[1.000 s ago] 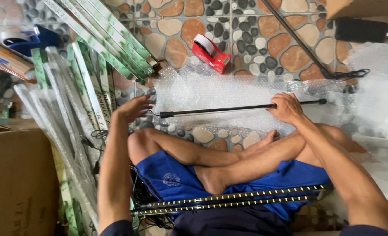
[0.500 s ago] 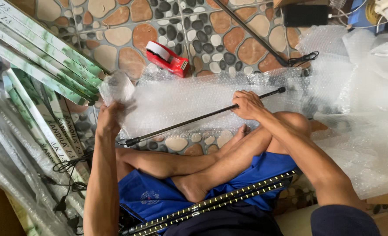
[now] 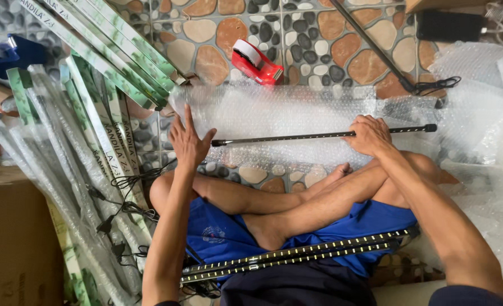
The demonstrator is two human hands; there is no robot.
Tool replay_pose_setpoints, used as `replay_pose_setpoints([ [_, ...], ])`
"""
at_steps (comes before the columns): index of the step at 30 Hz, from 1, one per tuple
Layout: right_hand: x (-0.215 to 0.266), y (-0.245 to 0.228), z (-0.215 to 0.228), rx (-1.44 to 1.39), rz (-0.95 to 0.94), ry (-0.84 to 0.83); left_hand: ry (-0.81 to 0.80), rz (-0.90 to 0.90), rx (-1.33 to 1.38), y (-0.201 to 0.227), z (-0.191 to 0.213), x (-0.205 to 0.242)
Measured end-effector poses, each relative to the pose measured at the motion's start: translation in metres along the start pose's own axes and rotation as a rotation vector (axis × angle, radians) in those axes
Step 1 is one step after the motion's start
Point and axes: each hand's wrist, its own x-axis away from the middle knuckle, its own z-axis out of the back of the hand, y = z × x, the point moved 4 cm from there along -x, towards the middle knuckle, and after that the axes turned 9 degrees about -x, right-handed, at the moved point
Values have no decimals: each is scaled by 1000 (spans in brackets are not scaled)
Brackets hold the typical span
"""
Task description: The person wraps individual LED light bars in bubble wrap and secures them with tape while sitting on the floor.
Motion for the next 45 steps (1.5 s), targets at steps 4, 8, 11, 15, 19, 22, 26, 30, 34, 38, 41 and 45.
replay_pose_setpoints([
  [4, 3, 7, 7, 25, 95, 76, -53, 158, 741, 0, -10, -2],
  [8, 16, 11, 7, 2, 129, 173, 105, 349, 1060, -24, -21, -11],
  [11, 10, 2, 9, -45, 228, 212, -218, 514, 1310, -38, -30, -18],
  [15, -4, -7, -3, -121, 210, 110, -153, 195, 308, -37, -22, -24],
  [19, -4, 15, -8, -14, 41, 24, -161, 51, -382, 13, 17, -9],
  [22, -5, 20, -2, 34, -55, -61, -315, 55, -340, 8, -14, -21],
  [26, -6, 22, 1, 90, -73, -112, -366, 173, -60, -13, -29, -12],
  [30, -3, 32, 7, 149, -104, -167, -391, 191, 99, -28, -26, -2],
  [34, -5, 24, 18, 165, -146, -226, -456, 209, -41, -43, -24, -7],
  [38, -3, 18, 13, 187, -49, -108, -108, 164, -329, -52, -15, -2],
  [41, 5, 10, 5, -30, -122, -53, -284, 212, -40, -63, -12, 6],
  [45, -1, -29, 3, -69, -117, -13, -687, 271, 413, -59, 34, 10],
])
